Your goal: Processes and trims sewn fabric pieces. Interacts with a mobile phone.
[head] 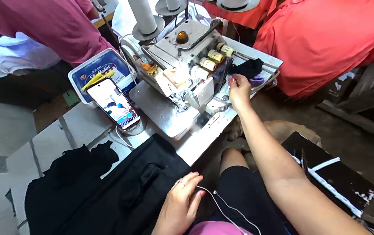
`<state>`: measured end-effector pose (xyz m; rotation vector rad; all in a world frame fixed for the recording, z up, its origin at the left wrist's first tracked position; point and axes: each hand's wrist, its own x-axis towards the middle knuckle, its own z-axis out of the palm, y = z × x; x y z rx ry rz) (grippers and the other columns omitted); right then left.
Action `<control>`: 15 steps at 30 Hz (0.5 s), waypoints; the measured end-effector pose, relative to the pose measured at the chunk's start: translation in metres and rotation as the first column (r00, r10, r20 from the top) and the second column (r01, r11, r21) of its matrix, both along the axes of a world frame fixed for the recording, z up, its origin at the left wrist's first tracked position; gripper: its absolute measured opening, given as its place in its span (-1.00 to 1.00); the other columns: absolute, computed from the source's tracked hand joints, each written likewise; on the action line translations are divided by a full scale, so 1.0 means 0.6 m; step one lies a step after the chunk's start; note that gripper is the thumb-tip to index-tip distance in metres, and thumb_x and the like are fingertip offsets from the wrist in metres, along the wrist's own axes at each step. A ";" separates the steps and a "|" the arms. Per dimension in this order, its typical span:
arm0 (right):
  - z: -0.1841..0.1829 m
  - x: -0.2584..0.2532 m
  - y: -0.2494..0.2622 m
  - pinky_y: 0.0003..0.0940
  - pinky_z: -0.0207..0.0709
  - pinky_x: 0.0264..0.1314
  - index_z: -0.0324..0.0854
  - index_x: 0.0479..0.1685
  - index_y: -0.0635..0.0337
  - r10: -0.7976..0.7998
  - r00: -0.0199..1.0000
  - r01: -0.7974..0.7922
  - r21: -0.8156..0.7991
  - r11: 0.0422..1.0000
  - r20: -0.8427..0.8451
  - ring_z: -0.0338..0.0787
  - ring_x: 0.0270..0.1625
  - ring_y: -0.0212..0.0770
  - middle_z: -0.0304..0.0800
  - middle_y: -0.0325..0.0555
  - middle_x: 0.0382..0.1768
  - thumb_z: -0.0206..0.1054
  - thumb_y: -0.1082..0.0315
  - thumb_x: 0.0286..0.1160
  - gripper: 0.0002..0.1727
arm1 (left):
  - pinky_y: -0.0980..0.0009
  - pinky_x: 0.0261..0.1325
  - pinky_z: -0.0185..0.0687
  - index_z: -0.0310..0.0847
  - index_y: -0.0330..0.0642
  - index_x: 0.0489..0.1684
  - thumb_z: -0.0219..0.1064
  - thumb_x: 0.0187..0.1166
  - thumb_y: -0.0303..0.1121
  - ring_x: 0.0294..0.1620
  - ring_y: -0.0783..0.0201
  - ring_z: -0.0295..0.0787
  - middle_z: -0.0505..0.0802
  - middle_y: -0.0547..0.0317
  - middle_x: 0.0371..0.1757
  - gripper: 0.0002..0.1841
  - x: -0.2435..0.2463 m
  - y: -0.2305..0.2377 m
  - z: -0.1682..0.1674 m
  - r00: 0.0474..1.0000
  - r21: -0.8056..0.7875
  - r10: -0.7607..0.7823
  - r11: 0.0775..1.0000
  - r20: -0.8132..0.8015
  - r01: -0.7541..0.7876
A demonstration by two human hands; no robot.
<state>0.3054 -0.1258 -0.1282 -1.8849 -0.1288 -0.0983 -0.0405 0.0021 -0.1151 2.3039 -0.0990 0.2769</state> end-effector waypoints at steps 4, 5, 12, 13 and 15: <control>-0.005 0.035 0.025 -0.17 0.56 0.32 0.41 0.53 0.45 -0.008 1.000 0.011 0.114 0.993 -0.029 0.71 0.25 -0.07 0.64 0.27 0.33 0.02 0.29 0.84 -0.53 | 0.32 0.31 0.71 0.79 -0.34 0.16 0.29 0.63 -0.34 0.17 0.19 0.88 0.91 -0.03 0.13 -0.69 -0.027 0.017 0.018 1.000 0.036 -0.003 0.999 -0.014 0.004; -0.007 0.037 0.030 -0.19 0.57 0.26 0.41 0.52 0.43 -0.009 0.999 0.014 0.137 0.990 -0.040 0.71 0.18 -0.12 0.65 0.23 0.30 0.02 0.27 0.84 -0.53 | 0.32 0.29 0.71 0.79 -0.33 0.17 0.28 0.64 -0.33 0.17 0.19 0.88 0.91 -0.02 0.12 -0.69 -0.033 0.023 0.022 1.000 0.055 0.008 0.998 -0.020 -0.007; -0.016 0.023 0.023 -0.32 0.61 0.16 0.44 0.49 0.40 0.051 0.991 -0.022 0.232 0.972 -0.122 0.72 0.07 -0.23 0.65 0.15 0.24 0.08 0.25 0.84 -0.55 | 0.27 0.33 0.72 0.80 -0.37 0.14 0.29 0.62 -0.33 0.19 0.16 0.88 0.91 -0.08 0.12 -0.67 -0.077 0.079 0.053 0.970 0.111 0.238 0.966 -0.039 -0.233; -0.015 0.024 0.022 -0.33 0.60 0.12 0.44 0.49 0.40 0.056 0.991 -0.028 0.223 0.974 -0.119 0.70 0.04 -0.24 0.65 0.13 0.22 0.08 0.25 0.84 -0.56 | 0.25 0.33 0.72 0.79 -0.40 0.14 0.29 0.62 -0.33 0.18 0.14 0.88 0.91 -0.11 0.11 -0.67 -0.082 0.090 0.058 0.959 0.121 0.280 0.954 -0.033 -0.275; -0.010 0.031 0.015 -0.28 0.60 0.11 0.40 0.51 0.41 0.073 0.994 -0.059 0.167 0.984 -0.082 0.70 0.02 -0.23 0.65 0.15 0.21 0.07 0.27 0.81 -0.54 | 0.28 0.33 0.70 0.77 -0.44 0.15 0.26 0.66 -0.31 0.16 0.15 0.87 0.90 -0.14 0.08 -0.65 -0.088 0.113 0.069 0.936 0.138 0.353 0.927 0.001 -0.349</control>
